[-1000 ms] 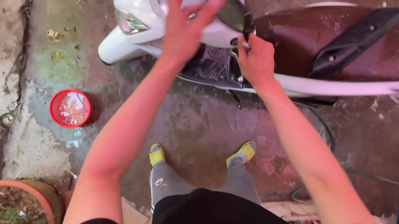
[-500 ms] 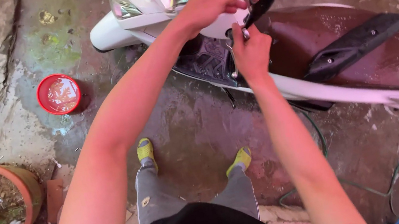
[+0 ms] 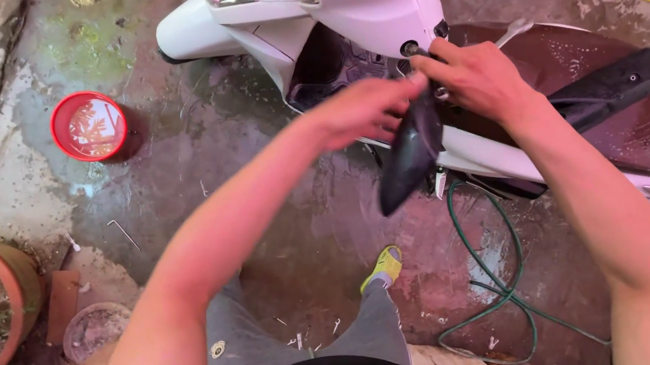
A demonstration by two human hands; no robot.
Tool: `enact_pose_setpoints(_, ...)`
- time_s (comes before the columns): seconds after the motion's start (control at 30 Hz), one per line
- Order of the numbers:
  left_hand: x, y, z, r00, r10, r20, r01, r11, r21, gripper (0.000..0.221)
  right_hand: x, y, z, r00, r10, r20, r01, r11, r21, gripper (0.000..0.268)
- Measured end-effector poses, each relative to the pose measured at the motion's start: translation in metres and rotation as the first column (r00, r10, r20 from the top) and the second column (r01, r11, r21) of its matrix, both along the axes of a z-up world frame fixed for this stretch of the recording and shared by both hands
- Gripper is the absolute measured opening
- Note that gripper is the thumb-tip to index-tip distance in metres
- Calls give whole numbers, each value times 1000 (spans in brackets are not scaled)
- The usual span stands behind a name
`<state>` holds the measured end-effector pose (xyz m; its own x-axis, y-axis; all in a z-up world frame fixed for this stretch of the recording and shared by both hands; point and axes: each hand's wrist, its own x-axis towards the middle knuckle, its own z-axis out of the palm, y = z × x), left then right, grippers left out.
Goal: The person uses a wrench to tighten bolts on the handlebars of a white scooter. They work on both the left and right sides of the handlebars, securing the mirrors and other components.
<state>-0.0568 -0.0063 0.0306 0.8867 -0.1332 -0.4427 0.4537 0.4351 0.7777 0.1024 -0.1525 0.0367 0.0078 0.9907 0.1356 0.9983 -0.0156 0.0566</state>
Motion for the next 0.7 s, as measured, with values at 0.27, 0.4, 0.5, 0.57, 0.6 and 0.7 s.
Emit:
enact_pose_setpoints(0.27,9,-71,-35,969,116,218,-126,992,33,81,25,-11,-8,991,105,77,-104,994,-18,31)
enact_pose_setpoints(0.4,-6,-52,-36,956,121,267,-119,993,-22,73,18,-6,-3,990,128,-65,-123,989,79,26)
enact_pose_setpoints(0.5,-22,-39,-45,949,198,245,-168,976,-137,55,2,3,-5,994,106,-19,-103,987,127,15)
enact_pose_setpoints(0.57,-29,-32,-47,919,385,81,-333,870,-363,43,-5,9,-7,997,39,-62,-25,976,217,11)
enact_pose_setpoints(0.6,-29,-31,-53,918,389,82,-335,869,-365,43,-7,8,-14,997,42,-60,-28,976,215,11)
enact_pose_setpoints(0.7,-15,-29,-81,864,496,84,-496,868,-22,44,-13,15,-25,975,-43,-216,117,932,343,10)
